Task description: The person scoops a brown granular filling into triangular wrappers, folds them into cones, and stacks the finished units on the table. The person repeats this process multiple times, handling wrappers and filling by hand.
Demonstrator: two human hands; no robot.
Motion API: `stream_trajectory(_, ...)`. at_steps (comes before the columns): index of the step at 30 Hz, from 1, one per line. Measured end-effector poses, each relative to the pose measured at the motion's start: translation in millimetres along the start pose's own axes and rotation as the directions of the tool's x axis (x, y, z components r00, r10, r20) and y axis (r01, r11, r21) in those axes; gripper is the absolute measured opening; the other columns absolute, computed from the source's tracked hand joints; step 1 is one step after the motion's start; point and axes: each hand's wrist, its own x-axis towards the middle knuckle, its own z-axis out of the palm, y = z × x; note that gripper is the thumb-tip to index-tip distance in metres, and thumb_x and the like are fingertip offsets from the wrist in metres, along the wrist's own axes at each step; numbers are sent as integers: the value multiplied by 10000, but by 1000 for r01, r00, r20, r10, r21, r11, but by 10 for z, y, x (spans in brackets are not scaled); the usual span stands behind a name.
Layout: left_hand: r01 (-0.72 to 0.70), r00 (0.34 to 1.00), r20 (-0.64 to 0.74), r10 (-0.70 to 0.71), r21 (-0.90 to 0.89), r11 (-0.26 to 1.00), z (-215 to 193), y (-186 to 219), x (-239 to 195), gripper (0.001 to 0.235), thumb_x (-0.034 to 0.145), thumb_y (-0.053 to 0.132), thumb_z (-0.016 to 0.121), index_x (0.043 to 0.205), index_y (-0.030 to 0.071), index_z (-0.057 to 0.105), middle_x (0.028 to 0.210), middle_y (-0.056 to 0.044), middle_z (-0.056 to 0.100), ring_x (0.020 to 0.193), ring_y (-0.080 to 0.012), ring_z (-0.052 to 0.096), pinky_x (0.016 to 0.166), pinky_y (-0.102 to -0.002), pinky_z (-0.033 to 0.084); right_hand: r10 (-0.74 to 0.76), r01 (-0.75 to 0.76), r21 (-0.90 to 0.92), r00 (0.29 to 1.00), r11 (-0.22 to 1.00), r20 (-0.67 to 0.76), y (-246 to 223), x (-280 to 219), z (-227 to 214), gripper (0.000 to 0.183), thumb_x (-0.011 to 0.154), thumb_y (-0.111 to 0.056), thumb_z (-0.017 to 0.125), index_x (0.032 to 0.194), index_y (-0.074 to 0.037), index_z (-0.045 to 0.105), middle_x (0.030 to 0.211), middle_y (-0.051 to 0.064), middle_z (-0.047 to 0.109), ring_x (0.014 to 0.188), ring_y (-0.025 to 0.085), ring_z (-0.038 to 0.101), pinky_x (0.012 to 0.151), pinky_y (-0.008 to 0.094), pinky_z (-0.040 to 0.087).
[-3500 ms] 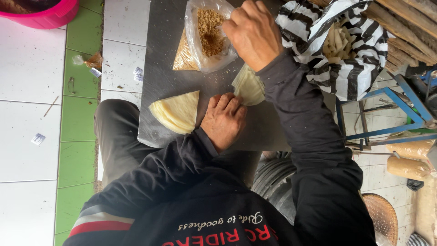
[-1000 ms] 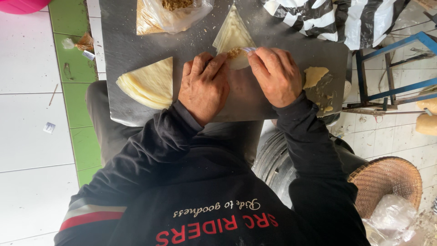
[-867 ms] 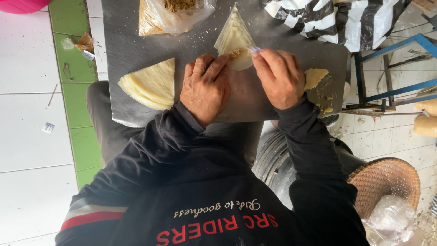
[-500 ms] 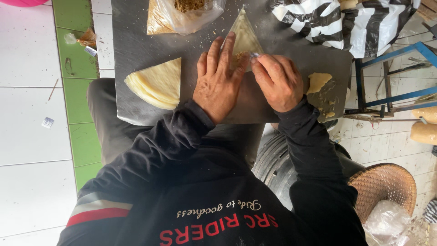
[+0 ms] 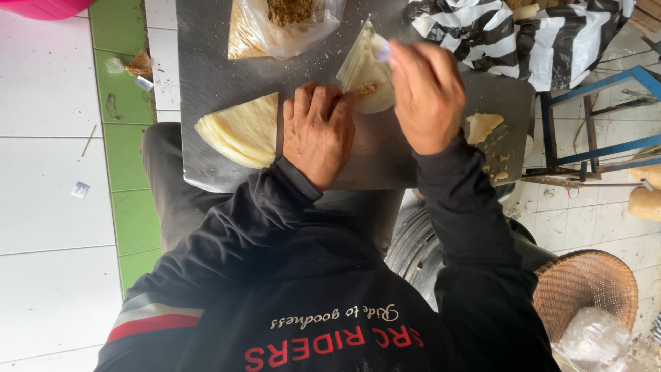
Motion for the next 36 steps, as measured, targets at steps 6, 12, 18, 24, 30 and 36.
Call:
stream_trajectory(6,42,999,8,-43,83,996,-28,2,39,158,889,130,728,1042,96,707,1044,-86,588,1048,-301,547,859,-432,431,14,-5,225,999,974,-40,-135,557,562,161,1038,-58,757,1180,-74,682,1088,98,714,971,266,720,824,367,588)
stream_trajectory(12,29,999,-36,-27,63,998,-32,-15,43,153,856,135,708,1005,102,696,1025,-74,582,1053,-295,547,855,-429,425,-163,146,189,983,971,79,-125,734,835,426,907,138,533,1306,5,605,1182,168,686,1014,380,669,872,447,552)
stream_trajectory(18,70,997,10,-71,63,996,10,-27,39,77,905,156,733,967,125,699,1001,-57,576,1009,-290,530,841,-431,418,13,-40,221,993,974,120,130,435,362,189,1107,27,667,1280,-34,622,1125,144,730,982,301,748,832,380,596)
stream_trajectory(24,123,992,-40,-120,78,989,94,-16,65,79,922,183,749,980,132,731,1005,-35,577,1004,-284,527,867,-436,414,392,-427,123,890,896,231,161,-284,-206,339,1016,-77,774,1333,-17,669,1082,106,791,879,182,769,785,307,600)
stream_trajectory(30,169,986,-37,-165,122,978,192,2,70,80,915,211,772,947,148,735,1004,-20,591,1016,-273,538,865,-441,410,491,-506,170,862,845,125,60,-643,32,399,959,-79,818,1326,-42,664,1044,87,795,855,172,772,762,304,600)
stream_trajectory(36,198,980,-31,-196,146,969,231,34,99,80,898,214,781,931,162,731,990,-22,593,981,-270,536,826,-442,396,484,-476,299,874,827,51,11,-636,161,489,973,-13,779,1416,-56,577,996,55,791,806,155,746,758,293,595)
